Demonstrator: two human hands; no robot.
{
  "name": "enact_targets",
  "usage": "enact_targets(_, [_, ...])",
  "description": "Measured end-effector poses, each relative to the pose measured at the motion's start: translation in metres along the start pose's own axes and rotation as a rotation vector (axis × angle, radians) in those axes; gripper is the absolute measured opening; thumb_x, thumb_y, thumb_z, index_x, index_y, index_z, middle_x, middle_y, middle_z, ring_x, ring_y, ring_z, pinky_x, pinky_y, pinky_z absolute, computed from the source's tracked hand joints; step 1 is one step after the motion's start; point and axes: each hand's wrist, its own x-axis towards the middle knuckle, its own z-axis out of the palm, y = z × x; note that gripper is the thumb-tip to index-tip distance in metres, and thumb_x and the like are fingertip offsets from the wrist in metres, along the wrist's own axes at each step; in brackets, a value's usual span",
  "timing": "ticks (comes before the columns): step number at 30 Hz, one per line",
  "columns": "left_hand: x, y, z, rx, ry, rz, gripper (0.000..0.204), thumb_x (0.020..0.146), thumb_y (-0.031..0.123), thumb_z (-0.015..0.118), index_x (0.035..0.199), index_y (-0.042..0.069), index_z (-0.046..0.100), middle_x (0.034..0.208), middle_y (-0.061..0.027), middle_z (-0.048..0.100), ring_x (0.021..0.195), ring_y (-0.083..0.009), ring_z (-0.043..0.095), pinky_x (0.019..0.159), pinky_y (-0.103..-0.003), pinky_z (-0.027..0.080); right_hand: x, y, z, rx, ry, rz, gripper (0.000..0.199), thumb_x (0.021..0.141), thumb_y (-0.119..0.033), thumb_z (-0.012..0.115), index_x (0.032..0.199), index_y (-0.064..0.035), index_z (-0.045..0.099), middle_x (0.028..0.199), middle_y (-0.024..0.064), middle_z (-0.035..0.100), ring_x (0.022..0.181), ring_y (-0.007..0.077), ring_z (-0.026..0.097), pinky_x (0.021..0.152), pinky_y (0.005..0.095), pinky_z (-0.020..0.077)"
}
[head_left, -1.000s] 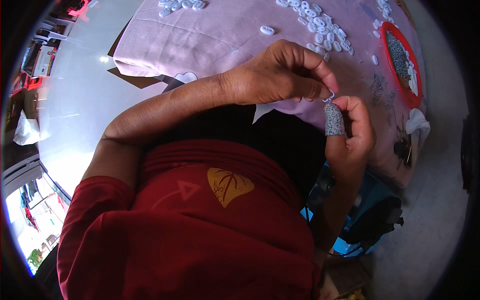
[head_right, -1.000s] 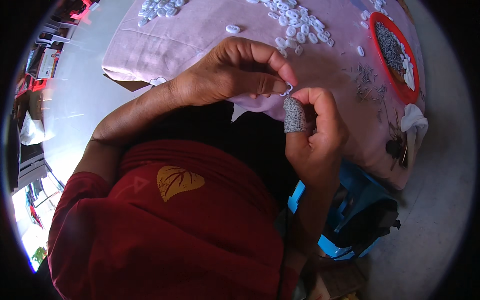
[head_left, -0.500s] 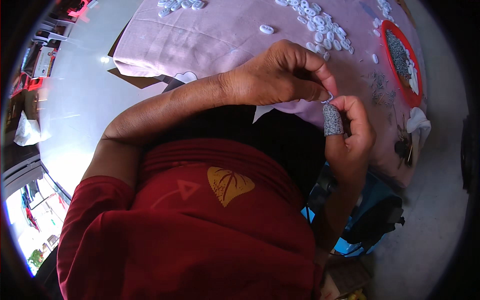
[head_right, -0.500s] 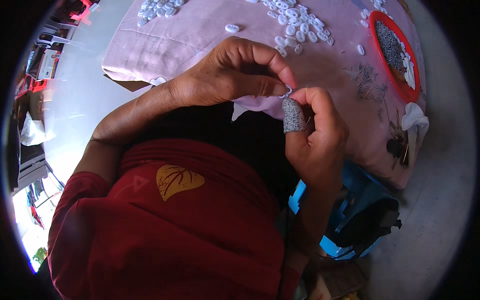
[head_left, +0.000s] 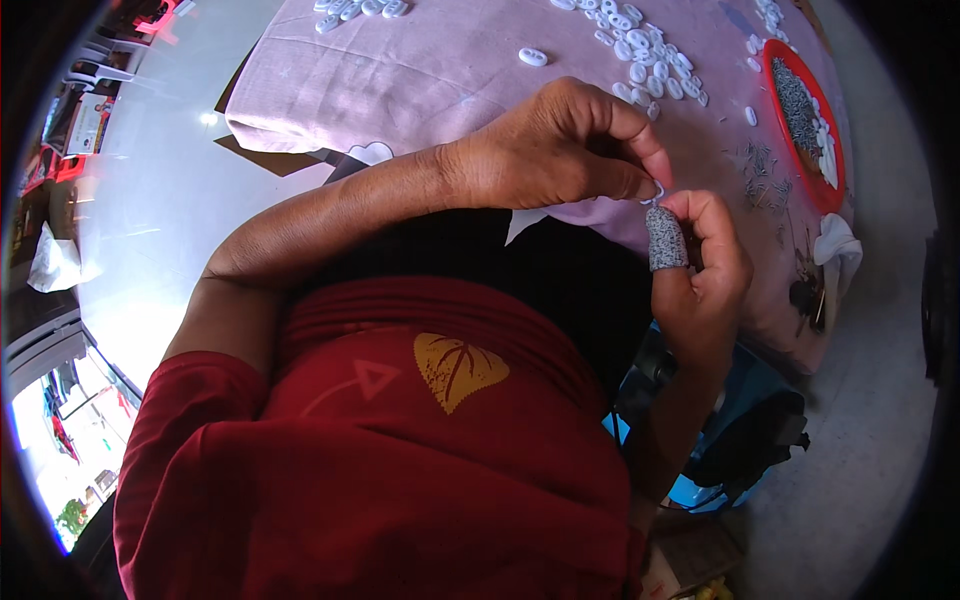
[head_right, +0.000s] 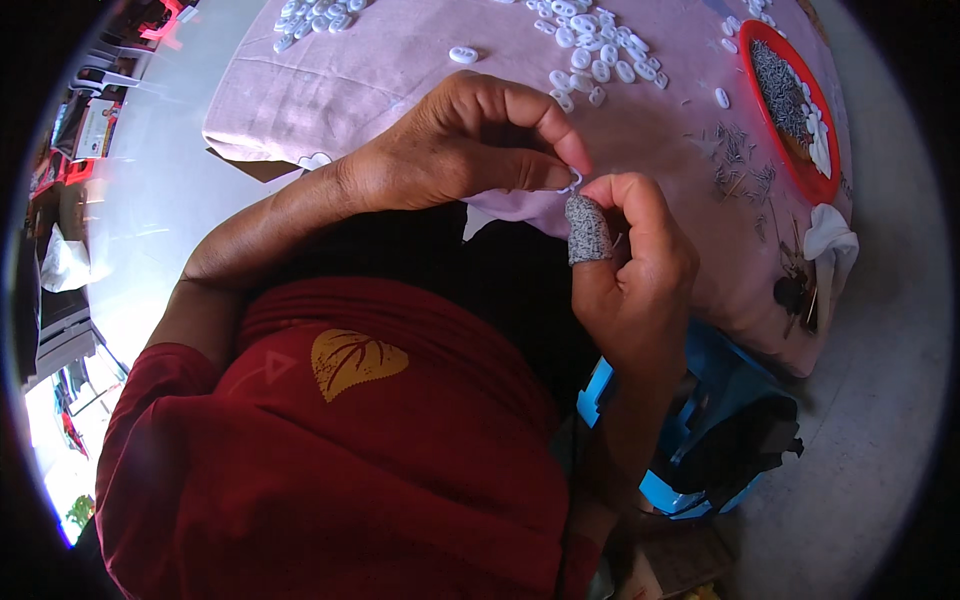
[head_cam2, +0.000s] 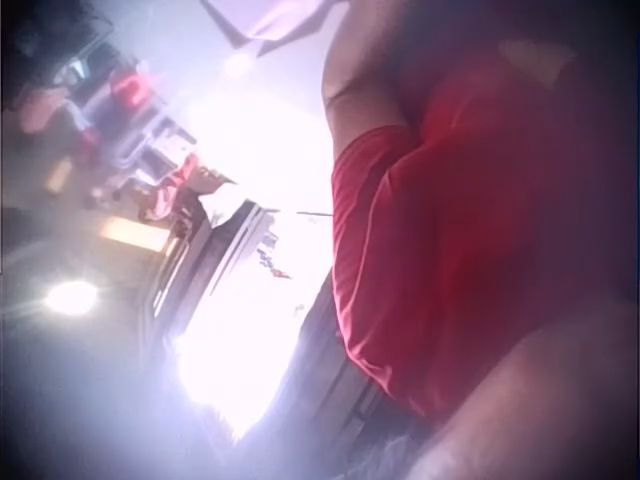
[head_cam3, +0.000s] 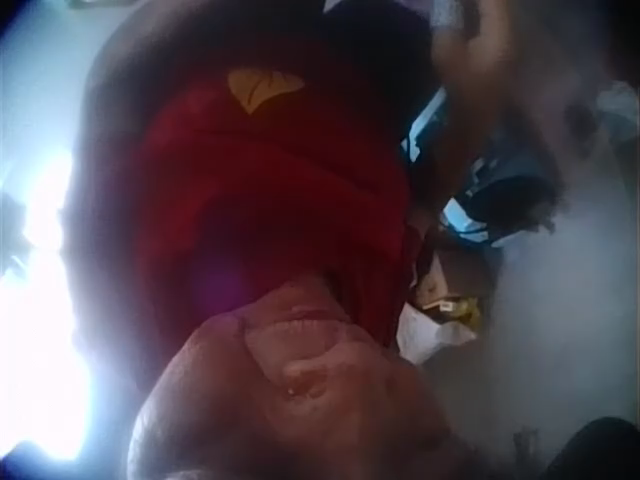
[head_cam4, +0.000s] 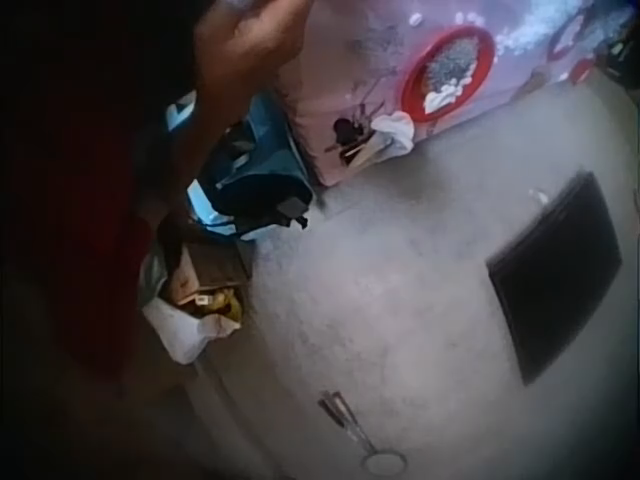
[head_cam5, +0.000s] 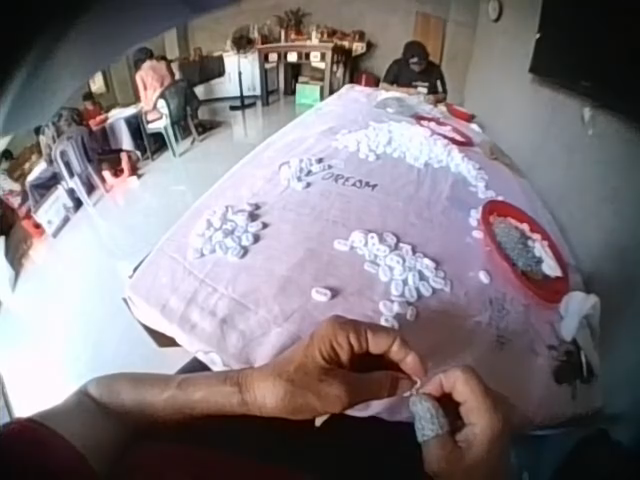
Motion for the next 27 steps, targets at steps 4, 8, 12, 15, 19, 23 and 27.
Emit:
enact_targets(4, [-0.0008, -0.0015, -0.0012, -0.015, 0.003, -0.003, 0.014, 0.091, 0.002, 0.066, 0.104, 0.001, 0.069, 0.091, -0.0009, 0.067, 0.086, -0.0051, 0.061, 0.078, -0.020, 0.050, -0.0002, 0.0011, 0.0003, -0.006, -0.007, -0.009, 0.011, 0.084, -0.001, 0.061, 0.095, -0.0010, 0.056, 0.079, 0.0123, 0.059, 0.069, 0.0248, 0.061, 0.064, 0.0345, 0.0495])
enact_targets(8, [-0.0002, -0.0037, 0.0001, -0.012, -0.007, 0.014, 0.014, 0.091, 0.002, 0.066, 0.104, 0.001, 0.069, 0.092, -0.0006, 0.068, 0.086, -0.0051, 0.061, 0.079, -0.020, 0.050, -0.0006, 0.0019, 0.0016, 0.018, -0.004, 0.003, 0.012, 0.084, 0.000, 0.060, 0.095, -0.0009, 0.056, 0.079, 0.0123, 0.059, 0.069, 0.0245, 0.061, 0.064, 0.0344, 0.0495])
enact_targets(12, [-0.0009, -0.0018, 0.0006, -0.002, -0.003, 0.012, 0.014, 0.090, 0.002, 0.066, 0.104, 0.001, 0.069, 0.092, -0.0007, 0.068, 0.086, -0.0049, 0.061, 0.078, -0.020, 0.050, 0.0008, 0.0003, 0.0013, 0.007, -0.015, 0.007, 0.011, 0.084, 0.000, 0.059, 0.095, -0.0010, 0.056, 0.079, 0.0131, 0.059, 0.070, 0.0268, 0.062, 0.064, 0.0353, 0.0495])
enact_targets(15, [-0.0015, -0.0016, 0.0004, 0.032, 0.004, 0.006, 0.014, 0.090, 0.002, 0.067, 0.103, 0.001, 0.070, 0.091, -0.0010, 0.068, 0.085, -0.0050, 0.061, 0.077, -0.020, 0.050, 0.0019, 0.0002, 0.0020, -0.018, -0.025, -0.002, 0.010, 0.084, -0.001, 0.058, 0.093, -0.0010, 0.056, 0.079, 0.0143, 0.059, 0.069, 0.0299, 0.062, 0.064, 0.0369, 0.0492])
enact_targets(19, [-0.0014, 0.0003, 0.0027, 0.044, 0.008, 0.001, 0.013, 0.089, 0.001, 0.067, 0.102, 0.001, 0.070, 0.090, -0.0013, 0.069, 0.083, -0.0054, 0.062, 0.075, -0.021, 0.051, 0.0013, 0.0004, 0.0031, -0.007, -0.032, 0.019, 0.010, 0.083, -0.002, 0.058, 0.092, -0.0007, 0.055, 0.078, 0.0160, 0.058, 0.069, 0.0338, 0.061, 0.063, 0.0389, 0.0485])
enact_targets(23, [-0.0009, -0.0062, 0.0010, 0.075, 0.013, 0.017, 0.014, 0.089, 0.002, 0.068, 0.102, 0.001, 0.070, 0.090, -0.0015, 0.069, 0.084, -0.0055, 0.062, 0.076, -0.021, 0.051, 0.0043, 0.0019, 0.0045, -0.005, -0.069, 0.031, 0.009, 0.083, -0.002, 0.058, 0.091, -0.0003, 0.054, 0.075, 0.0155, 0.056, 0.067, 0.0291, 0.060, 0.061, 0.0373, 0.0478])
enact_targets(27, [0.0000, -0.0088, -0.0001, 0.014, 0.016, 0.032, 0.013, 0.090, 0.003, 0.067, 0.103, 0.001, 0.070, 0.090, -0.0016, 0.069, 0.084, -0.0058, 0.062, 0.076, -0.021, 0.051, 0.0055, 0.0040, 0.0055, 0.112, -0.045, 0.093, 0.009, 0.084, -0.001, 0.059, 0.092, 0.0004, 0.056, 0.073, 0.0104, 0.054, 0.068, 0.0166, 0.055, 0.060, 0.0308, 0.0451])
